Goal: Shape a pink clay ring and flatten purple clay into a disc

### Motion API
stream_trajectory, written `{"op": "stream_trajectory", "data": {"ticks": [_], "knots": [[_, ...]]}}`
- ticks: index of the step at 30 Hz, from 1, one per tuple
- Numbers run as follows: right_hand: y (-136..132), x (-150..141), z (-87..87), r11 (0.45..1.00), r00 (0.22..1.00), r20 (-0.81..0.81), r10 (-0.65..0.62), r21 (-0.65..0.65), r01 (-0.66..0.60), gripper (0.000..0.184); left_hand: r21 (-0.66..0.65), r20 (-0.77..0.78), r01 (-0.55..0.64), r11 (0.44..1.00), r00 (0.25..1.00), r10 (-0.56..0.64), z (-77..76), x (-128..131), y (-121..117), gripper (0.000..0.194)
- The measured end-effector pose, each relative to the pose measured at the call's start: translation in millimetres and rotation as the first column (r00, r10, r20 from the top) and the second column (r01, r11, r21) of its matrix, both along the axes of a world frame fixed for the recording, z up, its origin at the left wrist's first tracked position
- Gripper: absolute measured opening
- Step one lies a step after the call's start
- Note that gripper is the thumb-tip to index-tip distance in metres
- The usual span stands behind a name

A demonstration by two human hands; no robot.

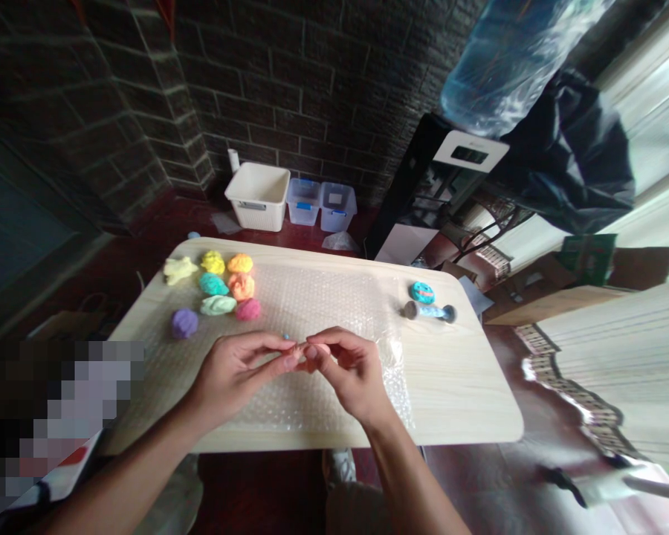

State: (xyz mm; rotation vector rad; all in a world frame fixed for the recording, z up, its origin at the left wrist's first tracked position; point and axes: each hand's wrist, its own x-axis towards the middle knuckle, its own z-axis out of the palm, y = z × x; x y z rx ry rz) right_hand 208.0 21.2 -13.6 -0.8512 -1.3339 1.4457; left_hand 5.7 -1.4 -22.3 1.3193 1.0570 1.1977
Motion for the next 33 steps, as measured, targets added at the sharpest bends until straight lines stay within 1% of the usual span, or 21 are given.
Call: {"op": "stream_trajectory", "data": {"ticks": [4,7,15,17,19,22,25,28,31,33], "knots": [[0,2,2.4,0.998,0.999,0.036,0.039,0.056,-0.041,0.006,0.073,-0.085,0.000,0.997,0.996,0.006,1.9,-1,0,0.015],[0,1,2.0,0.994,0.997,0.044,0.062,0.084,-0.066,0.006,0.107,-0.101,0.013,0.994,0.995,-0.002,1.6,-2,1,0.014],[2,2,-0.8,0.985,0.990,0.129,0.051,0.157,-0.071,0.007,0.120,-0.130,0.025,0.992,0.991,-0.009,0.6,-2,2,0.012],[1,2,-1.4,0.989,0.990,0.127,0.057,0.128,-0.073,0.007,0.095,-0.133,0.018,0.995,0.991,-0.005,1.1,-1,2,0.012],[1,1,-2.3,0.997,0.995,0.080,0.060,0.042,-0.064,0.009,0.039,-0.094,0.021,0.999,0.995,-0.018,1.2,0,2,0.015],[0,-2,-3.8,0.997,0.999,0.000,0.041,-0.067,-0.041,0.016,-0.043,0.019,0.030,0.999,0.999,-0.029,-0.4,2,3,0.023],[1,-4,-6.1,0.996,0.998,-0.050,0.031,-0.083,-0.035,0.016,-0.125,0.148,0.025,0.992,0.989,-0.006,-3.0,5,5,0.031],[3,-5,-8.5,0.996,0.993,-0.116,-0.026,-0.086,0.017,0.014,-0.172,0.262,0.062,0.983,0.965,-0.015,-2.9,6,6,0.037],[4,-6,-8.4,0.992,0.987,-0.133,-0.090,-0.094,0.078,0.012,-0.152,0.284,0.113,0.982,0.956,-0.066,0.7,7,6,0.031],[3,-7,-6.7,0.992,0.988,-0.123,-0.089,-0.102,0.076,0.013,-0.140,0.261,0.117,0.983,0.962,-0.078,3.1,6,5,0.028]]}}
